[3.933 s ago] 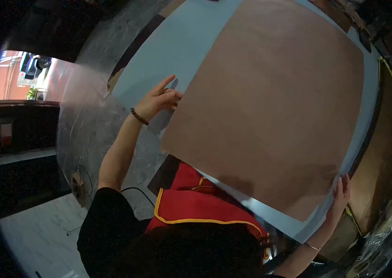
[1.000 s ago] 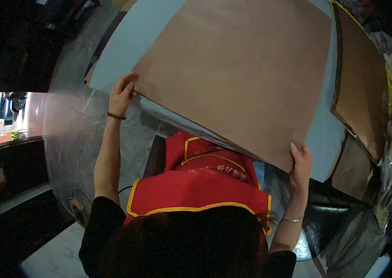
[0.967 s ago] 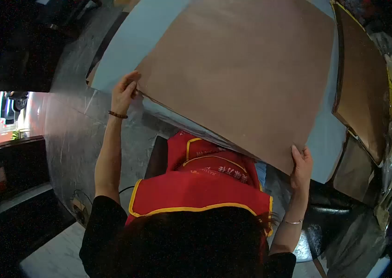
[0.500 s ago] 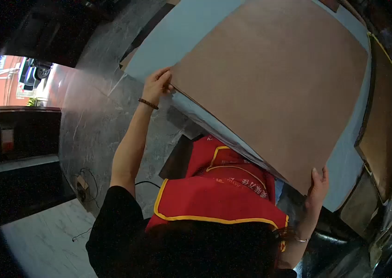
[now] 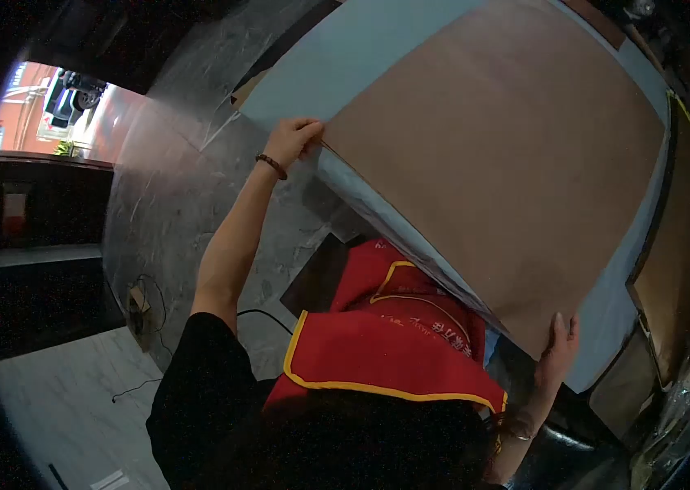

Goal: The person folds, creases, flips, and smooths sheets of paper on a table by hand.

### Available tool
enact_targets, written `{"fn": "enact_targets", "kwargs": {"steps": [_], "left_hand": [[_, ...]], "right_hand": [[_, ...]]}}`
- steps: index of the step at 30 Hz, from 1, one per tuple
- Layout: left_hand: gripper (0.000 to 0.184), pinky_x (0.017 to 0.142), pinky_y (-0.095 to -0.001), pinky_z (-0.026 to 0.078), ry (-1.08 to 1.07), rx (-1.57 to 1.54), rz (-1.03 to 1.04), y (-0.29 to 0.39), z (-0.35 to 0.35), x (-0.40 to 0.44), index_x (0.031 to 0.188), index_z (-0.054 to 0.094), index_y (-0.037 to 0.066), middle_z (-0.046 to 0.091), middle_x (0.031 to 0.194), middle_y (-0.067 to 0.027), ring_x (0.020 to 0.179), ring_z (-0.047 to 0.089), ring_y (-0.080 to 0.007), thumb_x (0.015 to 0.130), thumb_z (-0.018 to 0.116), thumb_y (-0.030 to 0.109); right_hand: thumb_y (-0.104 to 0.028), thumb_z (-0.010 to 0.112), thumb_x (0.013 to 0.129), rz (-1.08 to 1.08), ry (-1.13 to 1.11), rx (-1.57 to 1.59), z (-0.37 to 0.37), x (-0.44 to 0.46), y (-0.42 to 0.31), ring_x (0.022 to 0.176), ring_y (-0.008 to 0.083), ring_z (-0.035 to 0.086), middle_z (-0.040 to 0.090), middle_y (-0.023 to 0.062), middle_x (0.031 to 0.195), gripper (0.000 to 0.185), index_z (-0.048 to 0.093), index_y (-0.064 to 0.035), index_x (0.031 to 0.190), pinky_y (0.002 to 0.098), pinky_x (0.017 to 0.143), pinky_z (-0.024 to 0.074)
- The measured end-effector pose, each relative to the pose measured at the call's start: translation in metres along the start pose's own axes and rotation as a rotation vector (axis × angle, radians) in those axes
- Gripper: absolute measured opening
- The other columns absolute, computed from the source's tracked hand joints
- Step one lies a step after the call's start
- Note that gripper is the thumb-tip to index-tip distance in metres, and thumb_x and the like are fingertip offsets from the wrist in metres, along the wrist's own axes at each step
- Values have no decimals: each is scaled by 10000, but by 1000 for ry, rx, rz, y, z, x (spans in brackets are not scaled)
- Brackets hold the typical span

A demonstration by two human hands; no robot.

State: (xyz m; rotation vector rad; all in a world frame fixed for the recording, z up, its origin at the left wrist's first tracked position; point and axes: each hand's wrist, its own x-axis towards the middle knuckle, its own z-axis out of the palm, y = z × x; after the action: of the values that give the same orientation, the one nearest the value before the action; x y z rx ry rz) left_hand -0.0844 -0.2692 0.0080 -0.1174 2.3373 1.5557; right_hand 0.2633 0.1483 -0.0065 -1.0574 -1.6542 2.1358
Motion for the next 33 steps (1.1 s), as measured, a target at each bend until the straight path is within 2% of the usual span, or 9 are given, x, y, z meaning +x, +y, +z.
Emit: {"fn": "enact_targets", "kwargs": {"steps": [3,6,8,14,27,29,30,32,33], "left_hand": [[231,505,-223,378,-60,89,50,-5,-8,7,931,654,28,591,701,-2,582,493,-74,869,577,238],[221,555,-250,444,-70,181,57,-3,-12,9,851,667,13,622,711,-28,599,547,-97,816,578,213],[221,501,-218,362,-96,167,22,2,-12,8,859,660,37,590,701,9,589,491,-70,856,595,248],[224,500,-223,363,-109,227,85,-1,-14,9,808,646,43,579,677,5,582,491,-73,826,626,266],[139,513,-238,403,-141,187,85,-3,-10,4,892,638,39,593,711,2,583,505,-82,831,622,163],[166,522,-238,417,-138,144,115,-7,-10,5,944,633,24,603,727,-7,593,516,-82,835,613,147],[166,522,-238,417,-138,142,113,-7,-10,4,944,633,24,603,727,-7,593,516,-82,835,613,147],[209,542,-238,427,-110,204,141,-5,-8,2,1008,623,28,605,731,-12,612,523,-79,840,602,150],[209,542,-238,427,-110,201,142,-6,-7,1,1008,623,28,605,731,-12,612,523,-79,840,602,150]], "right_hand": [[-147,578,887,-20,-16,-2,-1,1,3,1032,211,550,529,144,1195,485,380,30,1292,337,883,441],[-132,578,887,-35,-19,-11,-6,4,8,1028,202,554,541,140,1183,475,382,31,1288,332,858,455],[-116,575,888,-6,-17,-2,-9,5,9,1010,192,565,565,128,1153,462,386,26,1286,325,840,463],[-98,567,891,-20,16,44,-10,6,13,977,190,580,589,120,1108,449,386,13,1288,319,848,462],[-127,583,884,-20,-10,-13,4,-5,-1,1043,204,552,550,143,1172,517,345,21,1318,339,902,438],[-148,596,879,-20,190,49,13,-10,-3,892,152,579,598,108,1045,571,308,28,1340,282,768,465],[-148,596,879,-19,190,47,9,-11,-2,892,152,579,598,108,1045,571,308,28,1340,282,768,465],[-151,598,873,-64,53,-207,-2,-15,-2,716,87,534,609,66,886,606,280,9,1363,225,604,412],[-151,598,873,-66,54,-209,-3,-15,-2,716,87,534,609,66,886,606,280,9,1363,225,604,412]]}}
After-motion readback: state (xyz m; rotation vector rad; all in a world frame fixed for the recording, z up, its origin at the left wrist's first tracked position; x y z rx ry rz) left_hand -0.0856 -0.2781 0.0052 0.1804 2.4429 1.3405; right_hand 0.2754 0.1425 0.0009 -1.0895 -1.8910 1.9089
